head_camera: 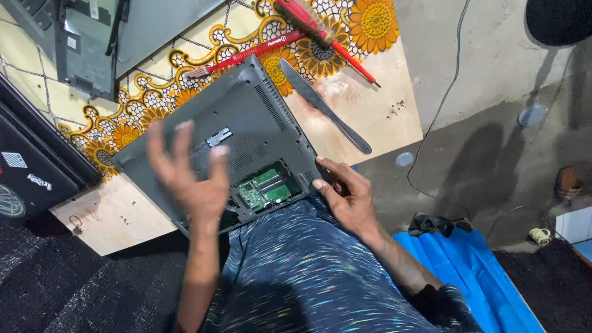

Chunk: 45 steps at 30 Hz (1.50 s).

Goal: The person assembles a laptop by placing the hard drive into the chassis and connecting internal cables. They then attach the bottom cover, repeatedly checking the fit and alignment before using a flathead screwdriver to pry and snap the cover into place.

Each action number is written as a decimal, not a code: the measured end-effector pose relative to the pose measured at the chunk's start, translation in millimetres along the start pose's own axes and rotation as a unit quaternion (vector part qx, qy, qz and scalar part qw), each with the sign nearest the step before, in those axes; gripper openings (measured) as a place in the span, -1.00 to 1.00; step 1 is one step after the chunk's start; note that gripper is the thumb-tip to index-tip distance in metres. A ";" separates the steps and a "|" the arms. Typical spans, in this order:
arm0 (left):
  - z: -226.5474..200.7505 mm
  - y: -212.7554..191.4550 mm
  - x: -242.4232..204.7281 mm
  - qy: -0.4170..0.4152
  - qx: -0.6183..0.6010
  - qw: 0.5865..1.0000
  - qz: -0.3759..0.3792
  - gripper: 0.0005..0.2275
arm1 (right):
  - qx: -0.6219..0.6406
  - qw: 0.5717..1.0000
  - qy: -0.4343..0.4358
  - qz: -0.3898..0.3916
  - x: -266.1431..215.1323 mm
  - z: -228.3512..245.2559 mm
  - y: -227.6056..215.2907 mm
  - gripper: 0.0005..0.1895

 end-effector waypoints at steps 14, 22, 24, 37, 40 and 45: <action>188.6 -78.6 -91.9 -0.354 -0.055 0.922 -0.149 -0.60 | 0.045 0.993 -0.108 0.036 -2.6 -5.3 5.5 -0.49; 179.1 -87.1 -89.2 -0.334 -0.065 0.920 -0.193 -0.64 | 0.041 0.991 -0.119 0.043 -6.8 -9.2 5.6 -0.47; 171.8 -92.2 -86.2 -0.325 -0.053 0.922 -0.204 -0.64 | 0.039 0.992 -0.114 0.046 -6.4 -11.6 7.4 -0.47; 137.8 -107.3 -72.0 -0.277 -0.126 0.928 -0.213 -0.57 | -0.160 0.979 -0.094 0.087 4.3 22.6 3.5 -0.49; 129.8 -118.7 -68.9 -0.264 -0.113 0.930 -0.229 -0.53 | -0.255 0.954 -0.117 0.109 2.5 23.3 7.3 -0.48; 131.5 -126.0 -69.8 -0.252 -0.110 0.935 -0.224 -0.51 | -0.299 0.938 -0.129 0.120 5.8 24.5 7.7 -0.45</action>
Point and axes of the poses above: each hand's wrist, its own x-axis towards the middle knuckle, its own y-axis out of the palm, z = x × y, the point moved 8 cm from there along x, towards the middle knuckle, and after that the axes turned 7 degrees about -y, right-handed, at the moved point
